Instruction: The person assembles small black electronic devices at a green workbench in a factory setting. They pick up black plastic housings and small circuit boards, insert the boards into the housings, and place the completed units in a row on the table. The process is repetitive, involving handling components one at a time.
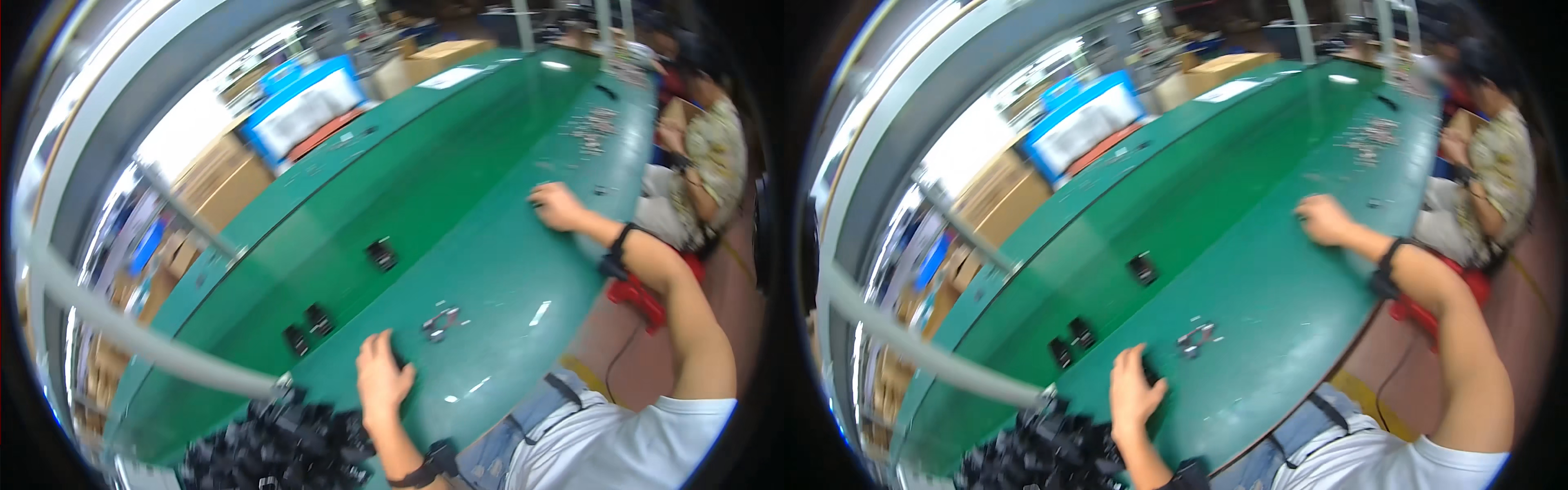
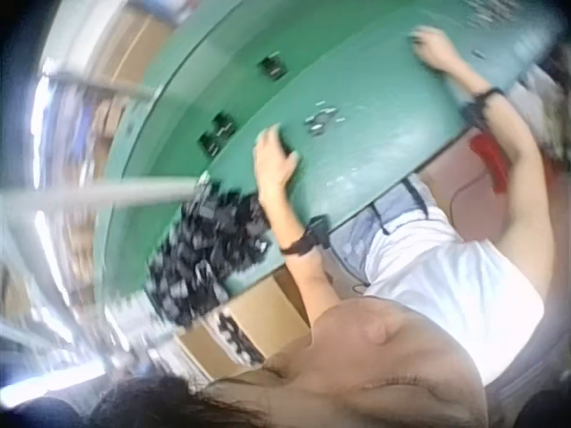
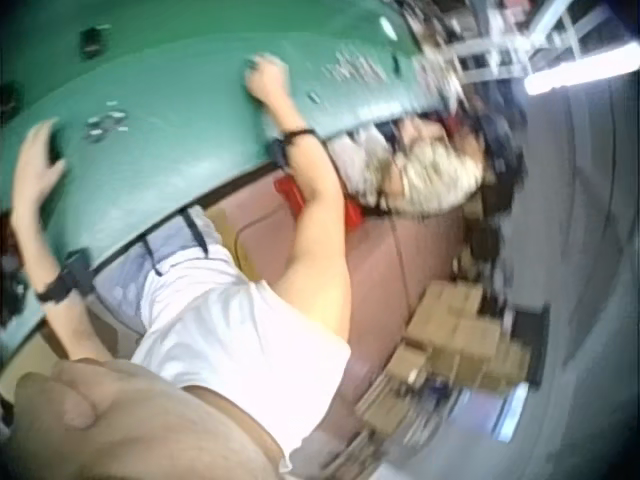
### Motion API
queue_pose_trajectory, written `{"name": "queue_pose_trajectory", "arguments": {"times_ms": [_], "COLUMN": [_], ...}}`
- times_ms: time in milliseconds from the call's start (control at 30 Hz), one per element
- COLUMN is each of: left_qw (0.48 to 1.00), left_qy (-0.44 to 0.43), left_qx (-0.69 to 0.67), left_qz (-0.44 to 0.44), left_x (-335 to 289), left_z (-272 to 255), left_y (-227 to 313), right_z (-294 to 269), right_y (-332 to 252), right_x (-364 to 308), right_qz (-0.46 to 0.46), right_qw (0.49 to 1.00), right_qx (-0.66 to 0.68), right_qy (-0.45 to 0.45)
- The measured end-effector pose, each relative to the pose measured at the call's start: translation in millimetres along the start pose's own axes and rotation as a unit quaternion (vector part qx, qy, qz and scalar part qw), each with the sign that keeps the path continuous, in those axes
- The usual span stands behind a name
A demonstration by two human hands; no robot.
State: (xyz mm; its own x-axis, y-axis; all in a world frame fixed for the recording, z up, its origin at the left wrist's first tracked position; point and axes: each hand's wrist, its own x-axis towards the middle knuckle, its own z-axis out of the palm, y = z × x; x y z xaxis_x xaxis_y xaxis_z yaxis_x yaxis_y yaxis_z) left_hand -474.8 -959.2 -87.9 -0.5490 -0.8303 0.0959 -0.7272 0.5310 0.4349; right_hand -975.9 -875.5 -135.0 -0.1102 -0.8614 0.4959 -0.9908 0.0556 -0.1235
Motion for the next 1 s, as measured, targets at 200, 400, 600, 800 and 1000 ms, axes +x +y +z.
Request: {"name": "queue_pose_trajectory", "arguments": {"times_ms": [200, 400, 600, 800, 1000], "left_qw": [0.998, 0.996, 0.983, 0.969, 0.953], "left_qy": [0.022, 0.052, 0.159, 0.175, 0.193], "left_qx": [-0.045, -0.065, -0.087, -0.168, -0.234], "left_qz": [0.039, 0.017, 0.001, 0.047, 0.009], "left_x": [9, 8, 9, 14, 16], "left_z": [10, 12, 11, 21, 18], "left_y": [27, 25, 16, 21, 23], "right_z": [-16, -60, -61, -20, -7], "right_y": [-97, -64, 54, -23, -148], "right_x": [-18, -18, -80, -68, -10], "right_qz": [-0.062, -0.046, 0.365, 0.155, -0.052], "right_qw": [0.975, 0.98, 0.92, 0.985, 0.966], "right_qx": [0.168, 0.191, -0.125, 0.053, 0.198], "right_qy": [-0.13, -0.027, -0.065, -0.058, -0.159]}}
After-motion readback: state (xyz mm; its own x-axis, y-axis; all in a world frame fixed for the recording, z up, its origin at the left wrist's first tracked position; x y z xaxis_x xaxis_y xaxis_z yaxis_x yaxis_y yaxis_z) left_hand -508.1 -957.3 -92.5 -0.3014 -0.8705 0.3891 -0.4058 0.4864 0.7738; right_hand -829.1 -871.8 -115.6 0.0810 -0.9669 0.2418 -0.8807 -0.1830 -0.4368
